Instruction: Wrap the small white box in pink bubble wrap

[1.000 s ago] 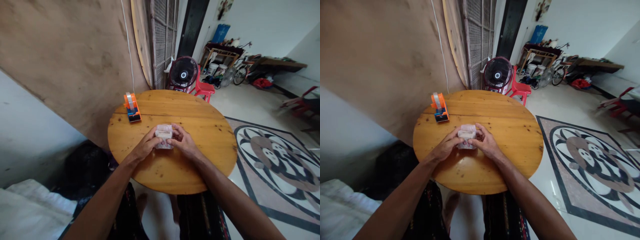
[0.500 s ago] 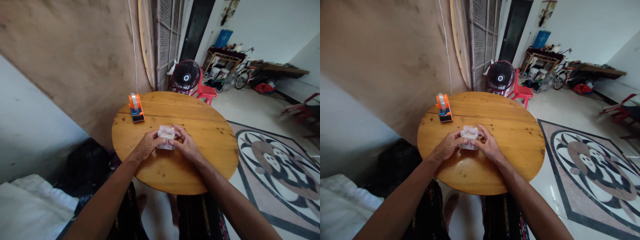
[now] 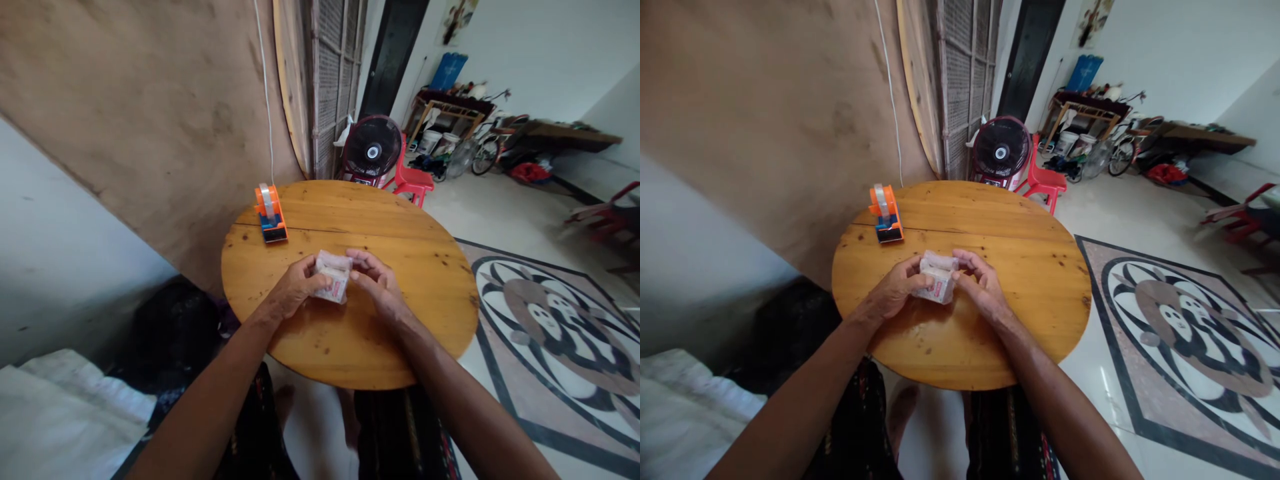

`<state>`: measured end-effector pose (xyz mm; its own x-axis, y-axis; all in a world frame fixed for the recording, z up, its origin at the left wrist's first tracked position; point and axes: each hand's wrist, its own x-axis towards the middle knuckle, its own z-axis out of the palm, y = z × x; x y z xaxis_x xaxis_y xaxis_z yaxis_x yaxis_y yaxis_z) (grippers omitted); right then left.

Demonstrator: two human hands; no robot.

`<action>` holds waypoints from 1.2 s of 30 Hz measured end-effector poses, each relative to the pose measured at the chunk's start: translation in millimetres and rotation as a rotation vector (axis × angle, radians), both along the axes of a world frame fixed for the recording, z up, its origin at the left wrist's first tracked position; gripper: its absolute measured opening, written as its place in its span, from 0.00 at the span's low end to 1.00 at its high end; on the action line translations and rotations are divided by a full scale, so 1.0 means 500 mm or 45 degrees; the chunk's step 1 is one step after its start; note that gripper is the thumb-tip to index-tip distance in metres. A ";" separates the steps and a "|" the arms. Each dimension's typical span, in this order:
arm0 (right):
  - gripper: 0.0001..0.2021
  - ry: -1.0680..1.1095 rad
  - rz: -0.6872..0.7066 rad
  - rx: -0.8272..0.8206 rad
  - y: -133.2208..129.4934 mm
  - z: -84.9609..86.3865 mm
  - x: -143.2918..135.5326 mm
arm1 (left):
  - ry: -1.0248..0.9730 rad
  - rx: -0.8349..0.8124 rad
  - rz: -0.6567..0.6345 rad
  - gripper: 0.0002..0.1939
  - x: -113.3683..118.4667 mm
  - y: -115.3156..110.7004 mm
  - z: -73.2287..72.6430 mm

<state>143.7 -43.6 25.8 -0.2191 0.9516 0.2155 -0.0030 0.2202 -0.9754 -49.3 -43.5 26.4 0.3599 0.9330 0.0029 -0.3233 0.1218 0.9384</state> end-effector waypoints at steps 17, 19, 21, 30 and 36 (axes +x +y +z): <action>0.06 -0.068 -0.249 0.188 0.007 0.001 -0.010 | 0.328 0.152 -0.135 0.23 0.003 0.001 -0.004; 0.06 -0.100 -0.221 0.227 0.005 0.001 -0.011 | 0.342 0.177 -0.137 0.21 0.004 0.003 -0.008; 0.06 -0.129 -0.181 0.264 0.002 0.002 -0.013 | 0.342 0.211 -0.136 0.19 0.004 0.005 -0.012; 0.07 -0.242 -0.088 0.363 -0.006 0.004 -0.019 | 0.343 0.223 -0.061 0.16 0.005 0.004 -0.011; 0.07 -0.311 -0.036 0.443 -0.008 0.007 -0.015 | 0.269 0.176 -0.099 0.17 0.000 0.002 -0.004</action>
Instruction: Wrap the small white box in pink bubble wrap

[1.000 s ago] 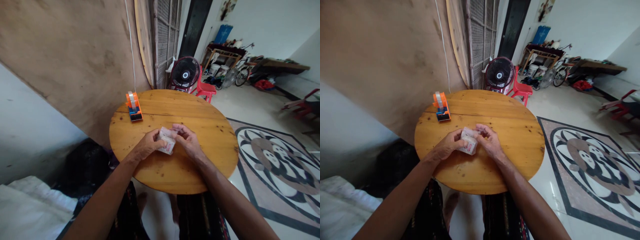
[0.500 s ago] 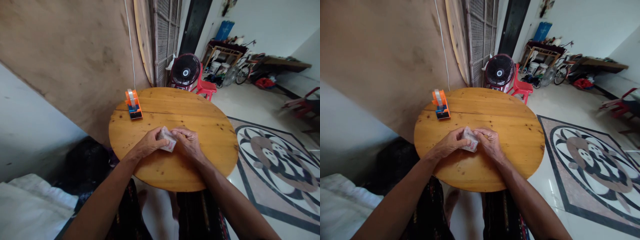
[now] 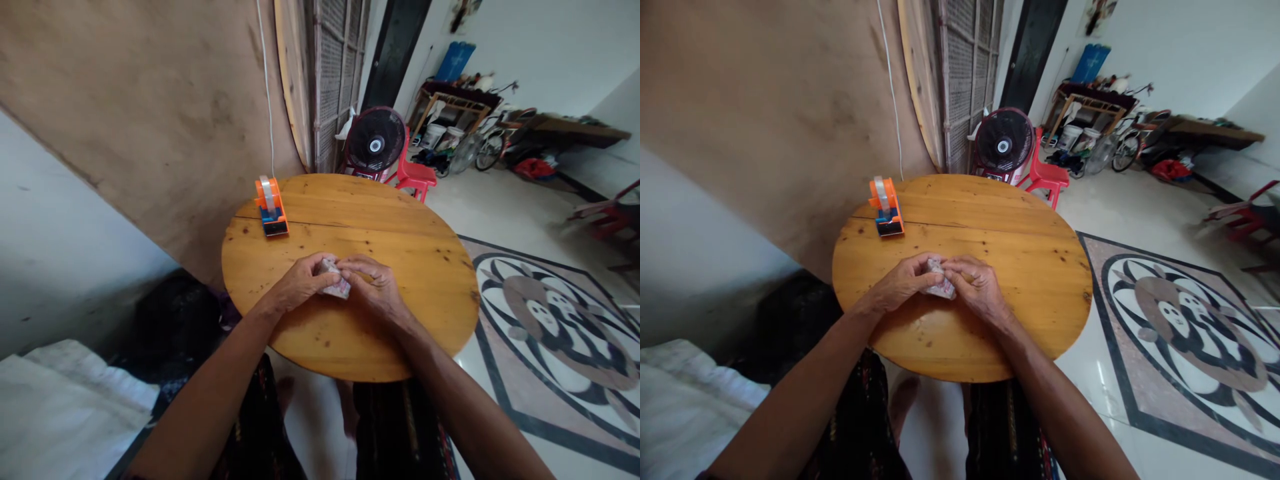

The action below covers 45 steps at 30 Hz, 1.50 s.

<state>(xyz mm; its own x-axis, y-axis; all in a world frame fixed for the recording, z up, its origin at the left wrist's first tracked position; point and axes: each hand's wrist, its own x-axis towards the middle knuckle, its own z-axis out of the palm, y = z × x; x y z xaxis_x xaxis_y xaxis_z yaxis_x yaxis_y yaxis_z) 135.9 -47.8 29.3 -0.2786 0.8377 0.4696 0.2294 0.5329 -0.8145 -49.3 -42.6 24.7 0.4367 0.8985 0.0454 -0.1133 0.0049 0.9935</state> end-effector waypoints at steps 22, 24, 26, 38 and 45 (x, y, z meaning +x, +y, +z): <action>0.14 -0.548 -0.226 0.441 -0.006 -0.014 0.007 | -0.140 -0.098 -0.013 0.18 -0.008 0.006 -0.005; 0.14 -0.597 -0.253 0.479 -0.006 -0.016 0.006 | -0.173 -0.124 0.000 0.18 -0.006 0.006 -0.005; 0.14 -0.621 -0.290 0.538 -0.007 -0.017 0.003 | -0.208 -0.166 0.009 0.18 -0.005 0.006 -0.005; 0.11 -0.564 -0.284 0.805 -0.009 -0.013 -0.001 | -0.352 -0.282 -0.011 0.16 -0.006 0.011 -0.010; 0.20 -0.430 -0.267 0.587 -0.025 0.001 0.005 | -0.370 -0.260 0.024 0.18 -0.015 0.015 -0.010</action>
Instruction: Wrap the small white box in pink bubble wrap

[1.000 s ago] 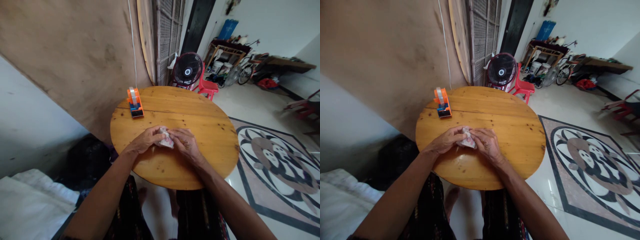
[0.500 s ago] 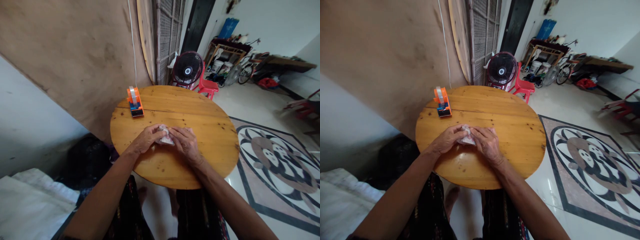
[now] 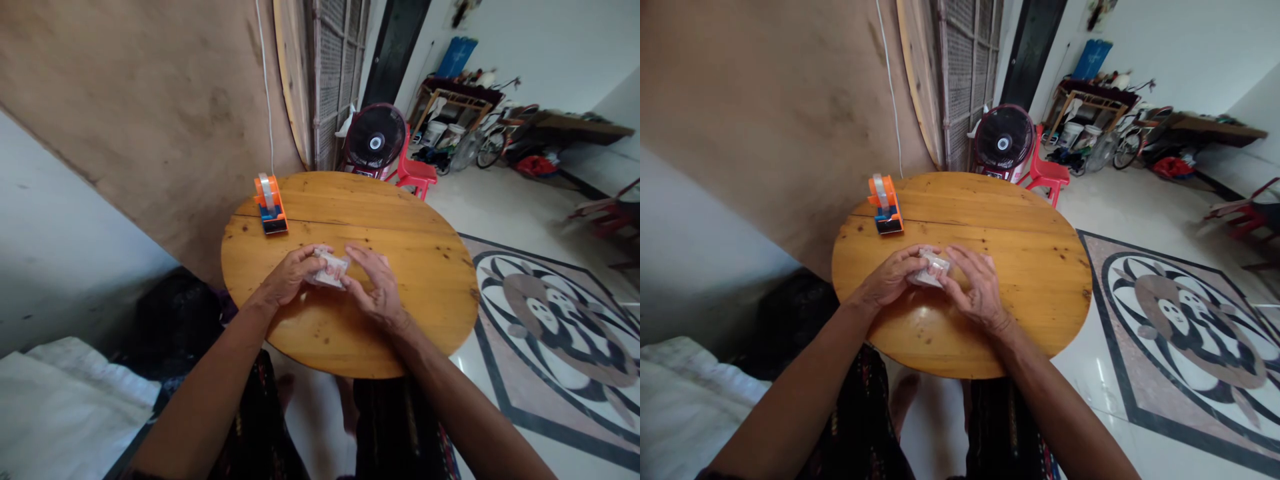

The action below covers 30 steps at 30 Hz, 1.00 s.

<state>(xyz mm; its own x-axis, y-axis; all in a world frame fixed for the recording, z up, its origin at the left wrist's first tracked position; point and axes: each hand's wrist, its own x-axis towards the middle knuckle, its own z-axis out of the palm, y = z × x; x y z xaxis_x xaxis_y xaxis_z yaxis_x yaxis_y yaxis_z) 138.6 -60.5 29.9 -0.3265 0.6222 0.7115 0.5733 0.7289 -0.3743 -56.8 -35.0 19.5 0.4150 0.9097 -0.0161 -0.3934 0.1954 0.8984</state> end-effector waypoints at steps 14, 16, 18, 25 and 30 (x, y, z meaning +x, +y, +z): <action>0.40 0.130 0.080 -0.450 0.005 -0.018 -0.010 | 0.043 0.110 0.053 0.22 -0.001 -0.003 0.000; 0.38 0.130 0.047 -0.435 0.007 -0.022 -0.009 | 0.110 0.130 0.061 0.24 0.001 -0.005 0.005; 0.37 0.135 0.019 -0.465 0.009 -0.026 -0.005 | 0.242 0.186 0.090 0.26 0.003 -0.008 0.012; 0.33 -0.079 -0.173 -0.715 0.022 -0.029 0.004 | 0.843 0.515 0.324 0.21 0.010 -0.007 0.015; 0.38 -0.096 -0.160 -0.769 0.026 -0.030 0.010 | 0.771 0.442 0.354 0.24 0.006 0.002 -0.005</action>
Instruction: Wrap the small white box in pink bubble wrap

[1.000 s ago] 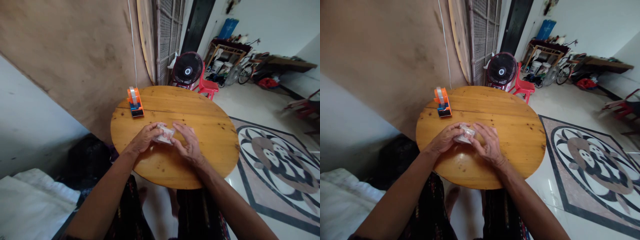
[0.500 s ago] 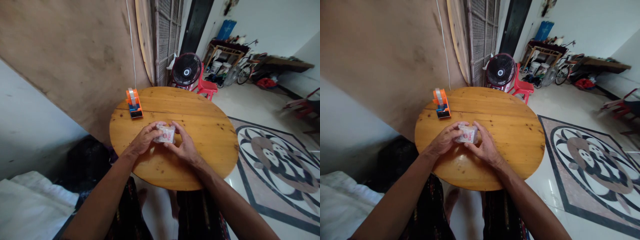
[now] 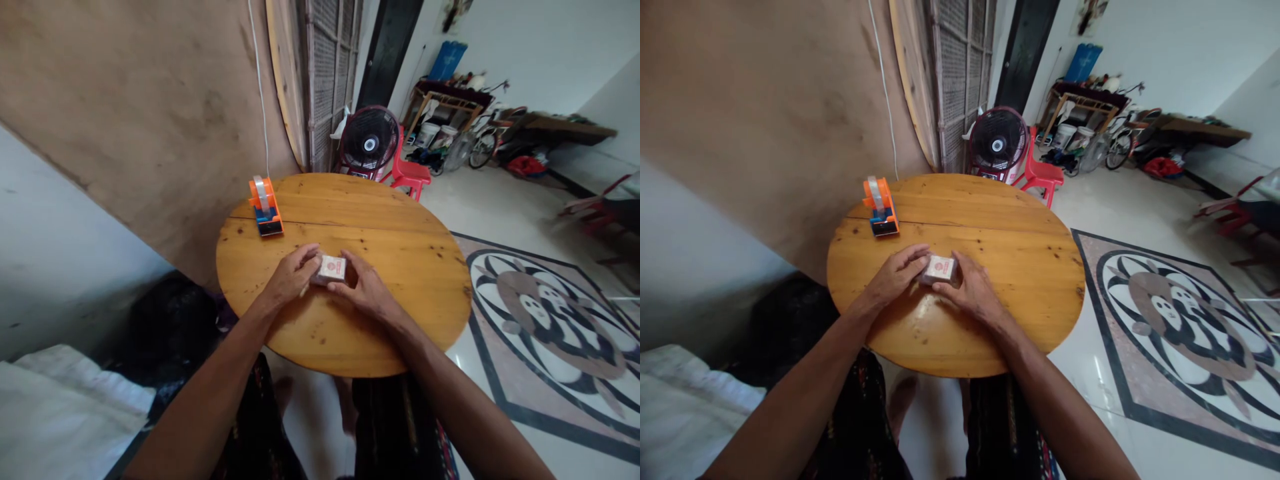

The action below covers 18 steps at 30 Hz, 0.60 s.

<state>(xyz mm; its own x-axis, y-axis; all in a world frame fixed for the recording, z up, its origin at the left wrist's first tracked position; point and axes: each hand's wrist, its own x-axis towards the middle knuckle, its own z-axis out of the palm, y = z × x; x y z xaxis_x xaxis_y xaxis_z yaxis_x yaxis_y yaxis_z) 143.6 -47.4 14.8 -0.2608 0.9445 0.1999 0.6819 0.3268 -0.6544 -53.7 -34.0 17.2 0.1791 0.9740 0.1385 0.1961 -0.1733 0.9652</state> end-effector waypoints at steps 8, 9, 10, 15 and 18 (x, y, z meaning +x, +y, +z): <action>0.42 0.162 0.044 0.010 0.002 -0.011 0.002 | -0.178 -0.128 -0.222 0.37 -0.012 0.004 -0.012; 0.40 0.175 0.047 0.023 0.002 -0.012 0.002 | -0.172 -0.121 -0.240 0.38 -0.012 0.003 -0.013; 0.38 0.184 0.048 0.035 0.003 -0.013 0.002 | -0.167 -0.113 -0.250 0.38 -0.011 0.003 -0.015; 0.34 0.151 0.022 0.050 0.007 -0.010 0.003 | -0.156 -0.071 -0.289 0.38 -0.008 0.001 -0.016; 0.34 0.141 0.031 0.030 0.009 -0.007 0.003 | -0.118 -0.070 -0.273 0.39 -0.006 0.000 -0.009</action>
<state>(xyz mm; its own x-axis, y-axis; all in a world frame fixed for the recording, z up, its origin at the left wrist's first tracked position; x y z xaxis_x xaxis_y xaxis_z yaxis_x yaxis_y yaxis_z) 145.3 -42.7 11.4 -0.2586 0.9328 0.2512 0.5974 0.3588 -0.7172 -56.8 -34.0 12.6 0.3715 0.9217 0.1113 0.0710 -0.1478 0.9865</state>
